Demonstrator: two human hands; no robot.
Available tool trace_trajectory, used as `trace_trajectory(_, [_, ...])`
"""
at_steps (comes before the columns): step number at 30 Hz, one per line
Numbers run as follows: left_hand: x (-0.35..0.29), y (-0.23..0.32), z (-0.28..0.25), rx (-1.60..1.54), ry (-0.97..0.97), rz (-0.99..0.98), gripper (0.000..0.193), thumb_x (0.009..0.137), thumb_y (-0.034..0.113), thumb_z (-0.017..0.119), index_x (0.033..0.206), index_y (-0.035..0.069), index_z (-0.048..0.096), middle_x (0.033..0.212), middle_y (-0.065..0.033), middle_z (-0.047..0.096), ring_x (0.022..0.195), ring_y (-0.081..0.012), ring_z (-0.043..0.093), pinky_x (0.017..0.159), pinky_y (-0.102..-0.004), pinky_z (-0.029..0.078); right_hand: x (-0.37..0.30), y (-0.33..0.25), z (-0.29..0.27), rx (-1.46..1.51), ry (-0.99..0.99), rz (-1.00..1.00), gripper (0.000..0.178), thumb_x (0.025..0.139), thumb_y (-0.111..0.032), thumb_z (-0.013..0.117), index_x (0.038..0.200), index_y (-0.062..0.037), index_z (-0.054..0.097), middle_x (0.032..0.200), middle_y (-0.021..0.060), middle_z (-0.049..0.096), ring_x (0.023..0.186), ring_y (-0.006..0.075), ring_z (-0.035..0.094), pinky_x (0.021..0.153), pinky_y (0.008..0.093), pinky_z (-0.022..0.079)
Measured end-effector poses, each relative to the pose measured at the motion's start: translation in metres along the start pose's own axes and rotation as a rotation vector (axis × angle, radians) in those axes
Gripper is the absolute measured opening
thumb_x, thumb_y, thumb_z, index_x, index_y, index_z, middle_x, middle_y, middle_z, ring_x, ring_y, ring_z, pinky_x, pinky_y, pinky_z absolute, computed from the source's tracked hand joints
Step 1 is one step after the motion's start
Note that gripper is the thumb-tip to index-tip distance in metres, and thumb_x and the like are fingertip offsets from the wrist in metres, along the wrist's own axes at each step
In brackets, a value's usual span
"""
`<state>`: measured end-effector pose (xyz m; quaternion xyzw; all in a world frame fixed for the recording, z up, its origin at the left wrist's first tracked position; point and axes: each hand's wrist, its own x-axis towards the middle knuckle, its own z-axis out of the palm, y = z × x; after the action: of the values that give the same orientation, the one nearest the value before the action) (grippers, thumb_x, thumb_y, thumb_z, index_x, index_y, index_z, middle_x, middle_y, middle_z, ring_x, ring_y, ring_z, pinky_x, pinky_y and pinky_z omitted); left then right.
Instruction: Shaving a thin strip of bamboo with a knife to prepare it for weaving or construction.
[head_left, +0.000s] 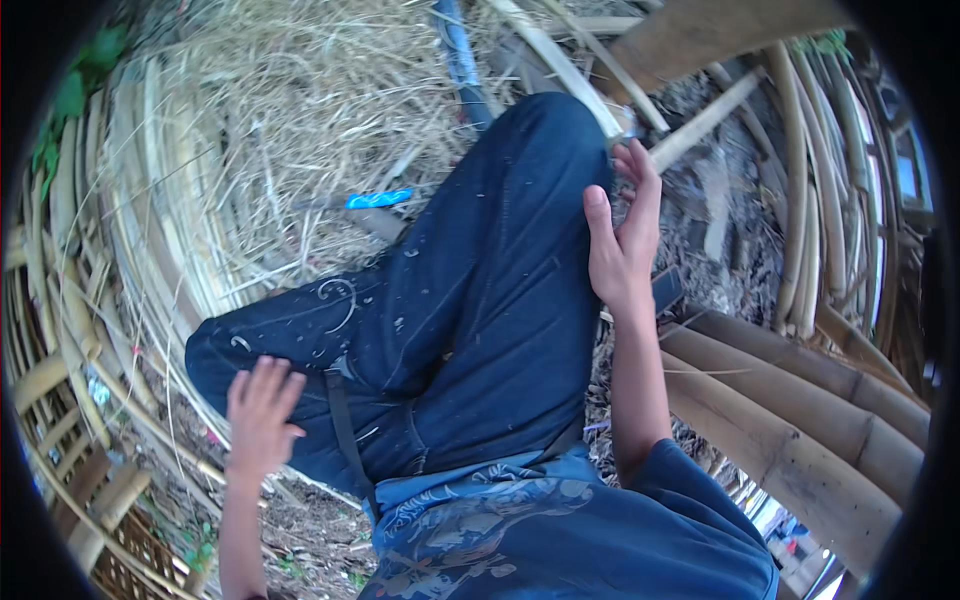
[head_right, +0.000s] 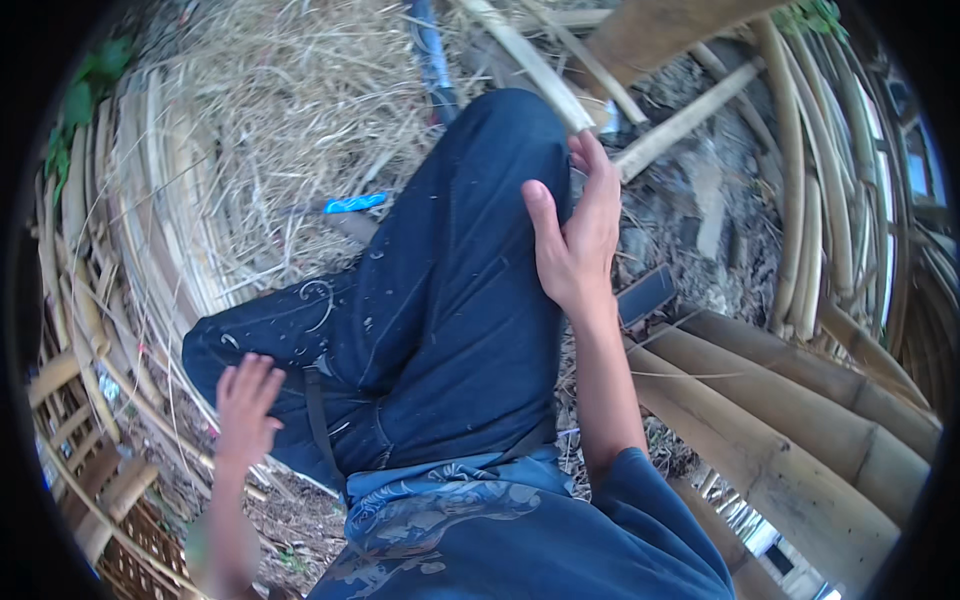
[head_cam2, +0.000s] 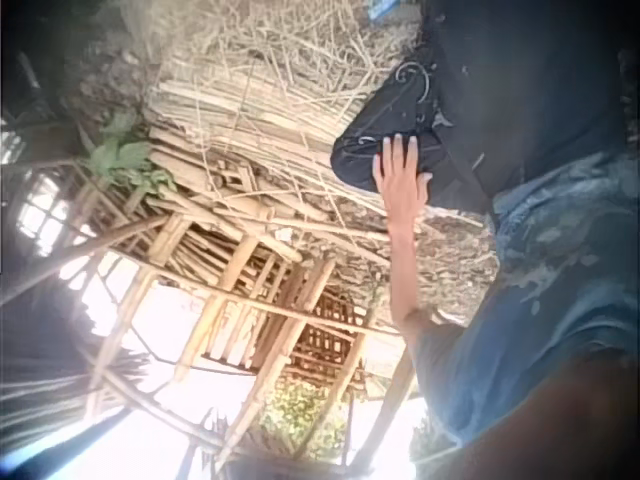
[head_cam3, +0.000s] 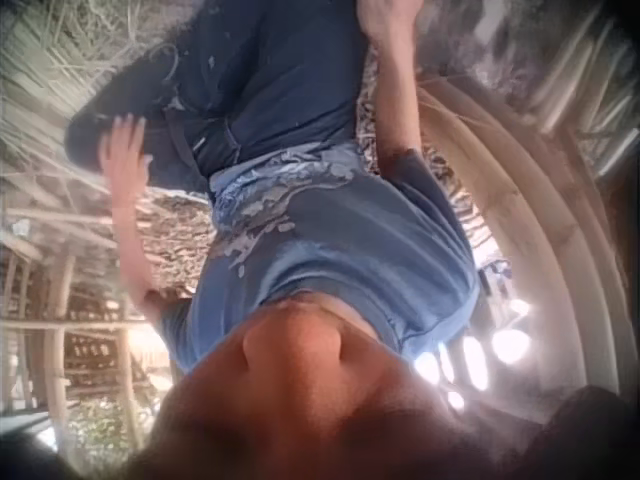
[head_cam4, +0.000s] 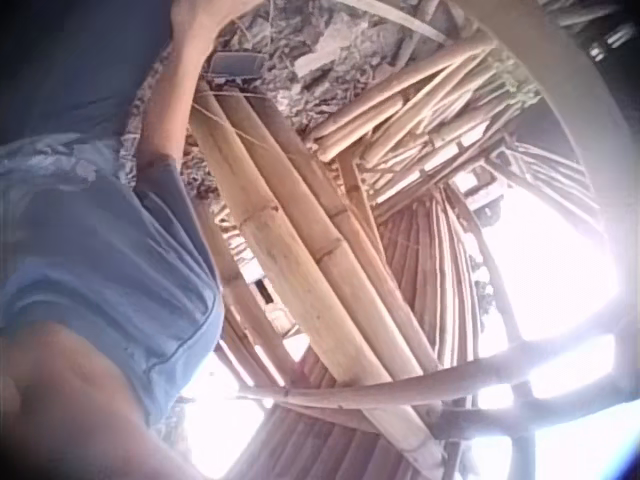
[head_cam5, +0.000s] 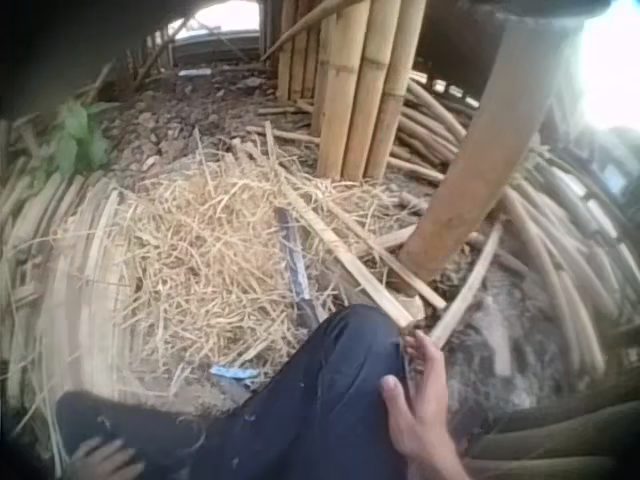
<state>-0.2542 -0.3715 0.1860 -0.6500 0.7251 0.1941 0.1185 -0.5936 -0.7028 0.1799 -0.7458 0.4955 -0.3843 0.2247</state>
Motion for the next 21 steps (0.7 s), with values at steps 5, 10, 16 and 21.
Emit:
trace_trajectory(5, [0.012, -0.072, -0.015, 0.107, 0.401, -0.545, 0.051, 0.096, 0.024, 0.047, 0.14, -0.002, 0.039, 0.145, -0.0262, 0.036, 0.134, -0.0442, 0.032, 0.111, -0.0537, 0.022, -0.103, 0.165, -0.067, -0.991, 0.168, 0.348, 0.064, 0.088, -0.042, 0.065, 0.119, 0.012, 0.05, 0.112, 0.0297, 0.059, 0.103, 0.0414, 0.058, 0.088, 0.0478, 0.046])
trace_trajectory(10, [0.075, 0.014, -0.039, -0.261, 0.338, 0.084, 0.057, 0.081, 0.029, 0.065, 0.125, -0.004, 0.052, 0.13, -0.0226, 0.05, 0.123, -0.0382, 0.047, 0.104, -0.0496, 0.033, -0.151, 0.255, -0.127, -0.686, 0.166, 1.267, 0.094, 0.073, -0.062, 0.072, 0.121, 0.0153, 0.05, 0.116, 0.0253, 0.061, 0.1, 0.038, 0.062, 0.088, 0.0437, 0.05])
trace_trajectory(16, [0.103, -0.002, -0.01, -0.036, -0.096, 0.508, 0.063, 0.088, 0.056, 0.049, 0.141, 0.022, 0.046, 0.152, -0.0005, 0.035, 0.142, -0.0248, 0.028, 0.113, -0.0557, 0.021, -0.16, 0.263, -0.092, -0.098, 0.22, 1.374, 0.095, 0.072, -0.063, 0.071, 0.125, 0.0136, 0.051, 0.127, 0.0285, 0.055, 0.121, 0.0351, 0.051, 0.103, 0.0449, 0.039])
trace_trajectory(21, [0.126, -0.103, -0.055, 0.522, 0.007, -0.253, 0.072, 0.094, 0.046, 0.046, 0.146, 0.0, 0.03, 0.156, -0.0171, 0.023, 0.146, -0.0338, 0.015, 0.115, -0.0535, 0.016, -0.135, 0.233, -0.076, -0.249, 0.247, 1.511, 0.088, 0.072, -0.058, 0.074, 0.129, 0.0054, 0.053, 0.139, 0.0258, 0.043, 0.128, 0.0377, 0.039, 0.099, 0.0487, 0.041])
